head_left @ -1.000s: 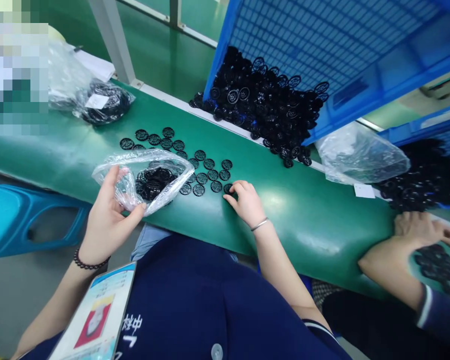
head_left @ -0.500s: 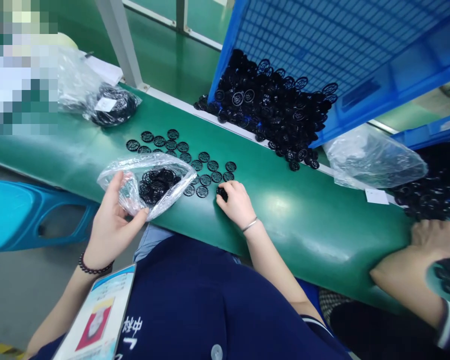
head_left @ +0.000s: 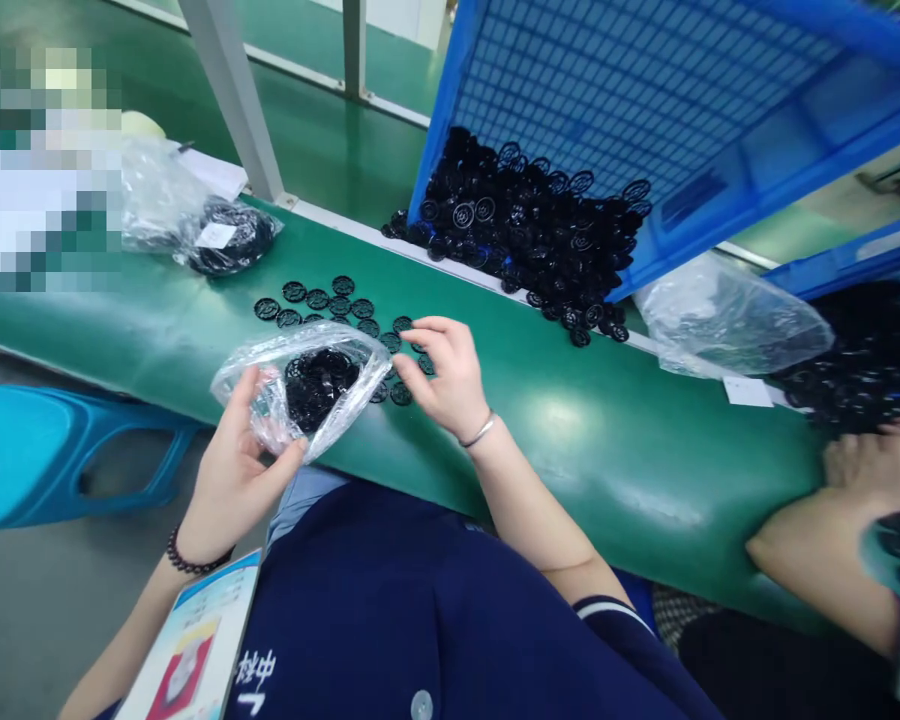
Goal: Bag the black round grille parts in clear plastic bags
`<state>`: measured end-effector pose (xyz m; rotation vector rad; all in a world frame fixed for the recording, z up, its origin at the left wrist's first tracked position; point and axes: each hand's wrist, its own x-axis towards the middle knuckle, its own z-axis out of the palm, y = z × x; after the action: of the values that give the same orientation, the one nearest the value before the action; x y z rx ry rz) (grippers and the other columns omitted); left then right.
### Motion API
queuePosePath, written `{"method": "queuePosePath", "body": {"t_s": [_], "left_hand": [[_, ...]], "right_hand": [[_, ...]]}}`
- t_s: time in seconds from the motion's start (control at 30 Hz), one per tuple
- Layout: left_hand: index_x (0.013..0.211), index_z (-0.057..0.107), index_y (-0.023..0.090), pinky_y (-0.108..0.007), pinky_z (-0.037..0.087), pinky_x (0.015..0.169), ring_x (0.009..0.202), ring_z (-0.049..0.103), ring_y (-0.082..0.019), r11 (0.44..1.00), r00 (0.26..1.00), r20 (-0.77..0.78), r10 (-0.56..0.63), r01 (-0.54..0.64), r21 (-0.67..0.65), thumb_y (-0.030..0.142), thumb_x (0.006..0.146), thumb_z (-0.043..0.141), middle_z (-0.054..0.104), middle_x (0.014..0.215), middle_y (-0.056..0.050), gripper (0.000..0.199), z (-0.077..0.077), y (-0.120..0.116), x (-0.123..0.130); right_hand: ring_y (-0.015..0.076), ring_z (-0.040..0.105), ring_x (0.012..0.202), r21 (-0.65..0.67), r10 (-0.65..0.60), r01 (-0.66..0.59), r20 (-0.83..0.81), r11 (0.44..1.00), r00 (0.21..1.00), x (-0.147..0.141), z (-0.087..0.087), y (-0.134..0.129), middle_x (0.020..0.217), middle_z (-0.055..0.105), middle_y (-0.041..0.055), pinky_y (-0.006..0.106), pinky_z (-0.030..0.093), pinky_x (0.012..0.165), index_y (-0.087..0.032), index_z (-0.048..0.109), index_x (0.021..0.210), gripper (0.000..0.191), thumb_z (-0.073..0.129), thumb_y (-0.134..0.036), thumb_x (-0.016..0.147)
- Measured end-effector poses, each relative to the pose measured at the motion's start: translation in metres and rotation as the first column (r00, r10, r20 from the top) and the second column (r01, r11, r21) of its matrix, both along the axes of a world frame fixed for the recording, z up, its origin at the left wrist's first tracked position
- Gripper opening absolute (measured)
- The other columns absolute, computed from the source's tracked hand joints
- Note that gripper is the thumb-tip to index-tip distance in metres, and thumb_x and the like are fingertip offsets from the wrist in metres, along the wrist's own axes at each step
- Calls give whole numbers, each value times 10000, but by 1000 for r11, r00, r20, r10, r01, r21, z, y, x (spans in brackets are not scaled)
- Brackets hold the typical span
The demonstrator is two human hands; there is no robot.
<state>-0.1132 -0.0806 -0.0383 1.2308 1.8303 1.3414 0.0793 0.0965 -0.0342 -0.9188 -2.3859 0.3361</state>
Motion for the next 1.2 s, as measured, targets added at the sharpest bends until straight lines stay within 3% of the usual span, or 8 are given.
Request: {"method": "queuePosePath", "body": {"t_s": [0.1,0.23,0.37,0.53,0.77,0.93,1.07,1.2], "left_hand": [[1531,202,262,-516,435,1079,1365,437,-341,1000,997,66,25,-24,-16,296,811,688,326,1554,-149,870,-5,-3,-2],[1531,205,268,-506,399,1109,1426,339,-331,1000,999,33,-22,22,-9,278,801,693,307,1567,-132,878,-8,5,-4],[1536,181,263,-476,480,1050,1419,352,-332,996,996,-35,-85,86,23,267,814,675,332,1551,-141,874,-4,16,-4],[1536,171,273,-464,533,993,1341,463,-330,994,993,-53,-104,106,29,283,825,667,324,1554,-148,867,-1,15,-5],[1538,164,249,-460,456,1074,1415,361,-323,998,998,-43,-41,42,40,289,836,654,322,1555,-149,857,-6,6,-1],[1538,148,230,-482,462,1058,1416,350,-347,996,994,-74,-86,88,30,308,846,651,302,1558,-179,859,0,13,0],[1533,164,236,-473,459,1066,1411,362,-337,993,993,-50,-110,112,37,333,850,653,309,1554,-172,846,8,18,5],[1528,200,230,-447,510,1021,1358,438,-333,997,998,-31,-47,49,65,341,824,681,337,1545,-163,860,12,14,4]], "right_hand": [[274,506,1069,-59,-211,221,136,974,968,36,-28,21,1079,552,130,445,445,943,-188,652,1016,207,524,-313,913],[276,502,997,-152,-227,284,308,947,924,66,-52,23,1018,554,120,428,459,894,-191,626,921,145,618,-315,845],[258,525,908,-208,-187,265,330,941,925,69,-51,24,926,579,94,395,467,849,-195,604,874,127,584,-319,856],[282,521,1020,-95,-257,285,233,954,938,57,-42,52,1112,561,141,428,440,944,-173,594,1231,378,516,-264,872],[281,565,977,-176,-119,187,336,966,934,50,-43,68,1021,640,139,454,451,950,-133,684,1082,306,526,-190,826],[263,579,1048,-94,-29,25,-43,995,999,35,4,21,1122,636,113,431,526,846,-219,628,1162,320,532,-342,882],[245,556,1141,13,316,-316,-81,949,945,0,35,-16,1216,619,95,454,489,952,-242,614,1188,315,497,-403,945],[240,549,1127,54,365,-361,-82,931,927,-6,19,-2,1190,627,104,438,472,966,-208,633,1118,264,505,-373,956]]}}
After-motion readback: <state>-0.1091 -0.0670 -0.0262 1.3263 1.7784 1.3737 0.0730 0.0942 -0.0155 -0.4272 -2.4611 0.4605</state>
